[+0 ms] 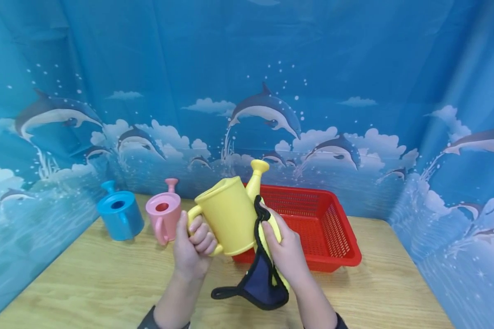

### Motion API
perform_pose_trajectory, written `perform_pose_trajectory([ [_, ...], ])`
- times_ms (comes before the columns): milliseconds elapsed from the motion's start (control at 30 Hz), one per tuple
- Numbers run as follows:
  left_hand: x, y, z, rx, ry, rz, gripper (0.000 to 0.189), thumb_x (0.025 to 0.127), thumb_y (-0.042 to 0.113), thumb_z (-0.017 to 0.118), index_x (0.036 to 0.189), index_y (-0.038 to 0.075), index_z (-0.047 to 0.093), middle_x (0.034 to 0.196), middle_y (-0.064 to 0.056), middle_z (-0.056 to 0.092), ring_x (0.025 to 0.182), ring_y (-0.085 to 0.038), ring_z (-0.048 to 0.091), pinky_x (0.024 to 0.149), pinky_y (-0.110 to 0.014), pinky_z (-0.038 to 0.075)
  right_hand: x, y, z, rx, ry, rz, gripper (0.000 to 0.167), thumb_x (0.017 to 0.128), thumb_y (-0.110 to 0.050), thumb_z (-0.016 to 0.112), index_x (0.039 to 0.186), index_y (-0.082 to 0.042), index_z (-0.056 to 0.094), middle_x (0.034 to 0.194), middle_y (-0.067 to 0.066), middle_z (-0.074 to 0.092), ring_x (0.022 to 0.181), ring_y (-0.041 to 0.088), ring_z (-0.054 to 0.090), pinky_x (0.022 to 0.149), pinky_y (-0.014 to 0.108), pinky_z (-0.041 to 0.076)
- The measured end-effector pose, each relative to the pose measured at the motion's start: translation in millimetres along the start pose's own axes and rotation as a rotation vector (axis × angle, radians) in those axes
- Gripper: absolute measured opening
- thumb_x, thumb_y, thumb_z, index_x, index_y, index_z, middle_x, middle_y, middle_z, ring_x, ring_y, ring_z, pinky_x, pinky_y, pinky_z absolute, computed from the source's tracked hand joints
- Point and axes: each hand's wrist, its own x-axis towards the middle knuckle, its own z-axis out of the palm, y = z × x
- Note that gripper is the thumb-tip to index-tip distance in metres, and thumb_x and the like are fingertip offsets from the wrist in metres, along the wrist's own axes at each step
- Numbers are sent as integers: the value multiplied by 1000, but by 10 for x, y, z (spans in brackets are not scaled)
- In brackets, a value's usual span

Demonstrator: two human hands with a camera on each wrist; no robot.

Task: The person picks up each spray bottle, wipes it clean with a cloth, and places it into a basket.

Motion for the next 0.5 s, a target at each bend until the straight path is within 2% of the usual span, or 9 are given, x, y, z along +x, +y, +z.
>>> perform_pose_trajectory([
  [100,3,17,6,23,16,6,55,107,37,9,65,23,42,49,10,28,41,-6,17,42,-25,3,-61,21,0,13,16,-23,40,101,-30,50,140,-21,50,123,8,66,86,0,63,74,22,53],
  [200,10,6,0,17,-22,4,55,107,36,8,65,23,42,50,9,27,42,-7,17,42,-25,3,-57,37,-13,18,27,-34,40,101,-28,50,140,-19,50,130,7,63,97,-3,60,81,20,51],
  [367,16,-32,-23,-48,-68,-13,57,106,38,5,66,23,42,50,8,24,42,-5,17,42,-25,2,42,45,-52,19,6,11,42,101,-33,49,141,-19,49,137,5,57,114,8,57,91,17,45],
  [500,11,-69,-24,-82,-99,-33,58,105,39,2,66,24,41,51,9,22,42,-4,15,41,-24,2,143,35,-80,30,-9,7,43,101,-36,49,143,-25,47,141,-2,53,128,13,50,97,14,40],
])
